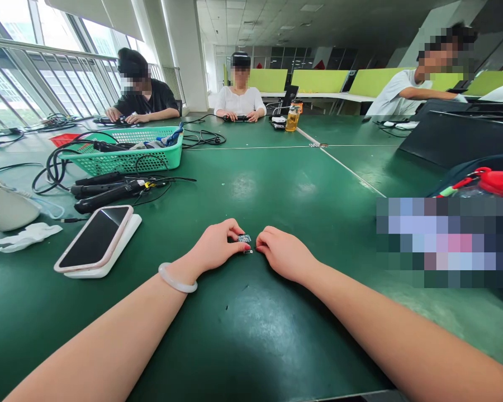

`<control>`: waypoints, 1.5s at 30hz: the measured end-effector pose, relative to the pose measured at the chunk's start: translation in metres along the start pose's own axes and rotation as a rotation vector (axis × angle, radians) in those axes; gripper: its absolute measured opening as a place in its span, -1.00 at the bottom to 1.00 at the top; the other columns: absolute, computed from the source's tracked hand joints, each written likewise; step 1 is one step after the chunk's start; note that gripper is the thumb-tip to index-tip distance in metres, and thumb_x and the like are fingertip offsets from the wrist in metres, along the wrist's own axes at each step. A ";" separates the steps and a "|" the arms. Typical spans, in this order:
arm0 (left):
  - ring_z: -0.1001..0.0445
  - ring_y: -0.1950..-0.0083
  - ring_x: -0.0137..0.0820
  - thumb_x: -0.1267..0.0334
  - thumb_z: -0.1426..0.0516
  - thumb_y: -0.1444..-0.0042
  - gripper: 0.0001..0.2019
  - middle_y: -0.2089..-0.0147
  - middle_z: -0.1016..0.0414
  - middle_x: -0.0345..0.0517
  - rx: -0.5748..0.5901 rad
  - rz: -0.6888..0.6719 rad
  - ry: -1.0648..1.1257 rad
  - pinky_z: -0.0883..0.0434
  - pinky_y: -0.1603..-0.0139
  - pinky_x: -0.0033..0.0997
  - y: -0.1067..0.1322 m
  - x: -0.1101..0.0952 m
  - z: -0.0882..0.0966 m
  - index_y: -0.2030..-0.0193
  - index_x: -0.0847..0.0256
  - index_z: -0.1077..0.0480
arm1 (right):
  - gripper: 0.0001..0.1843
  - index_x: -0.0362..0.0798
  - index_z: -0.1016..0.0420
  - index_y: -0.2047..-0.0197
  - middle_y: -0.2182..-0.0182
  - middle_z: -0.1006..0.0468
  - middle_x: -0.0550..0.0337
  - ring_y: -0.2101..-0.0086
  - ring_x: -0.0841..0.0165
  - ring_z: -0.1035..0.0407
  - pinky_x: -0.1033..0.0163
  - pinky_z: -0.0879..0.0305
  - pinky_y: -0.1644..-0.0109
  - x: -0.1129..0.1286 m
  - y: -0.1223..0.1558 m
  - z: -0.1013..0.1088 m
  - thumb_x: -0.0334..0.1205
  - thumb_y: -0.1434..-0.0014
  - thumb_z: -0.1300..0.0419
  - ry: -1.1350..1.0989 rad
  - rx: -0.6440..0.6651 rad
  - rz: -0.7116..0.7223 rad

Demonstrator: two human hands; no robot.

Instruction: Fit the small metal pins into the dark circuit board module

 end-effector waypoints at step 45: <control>-0.51 0.18 -0.37 0.16 -0.28 0.12 -0.70 0.29 -0.56 -0.10 -0.142 -0.013 0.692 -0.35 0.01 -0.25 -0.007 0.005 0.011 0.31 0.23 -0.30 | -0.85 -0.02 -0.46 0.18 0.22 -0.44 0.17 0.32 0.42 -0.36 0.30 -0.28 0.21 0.009 0.004 0.007 -0.26 -0.21 -0.10 -0.126 -0.226 0.111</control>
Point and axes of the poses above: each hand's wrist, its own y-axis away from the middle knuckle, its own z-axis out of the back of the hand, x = y × z, the point moved 2 cm from there along -y, towards the middle knuckle
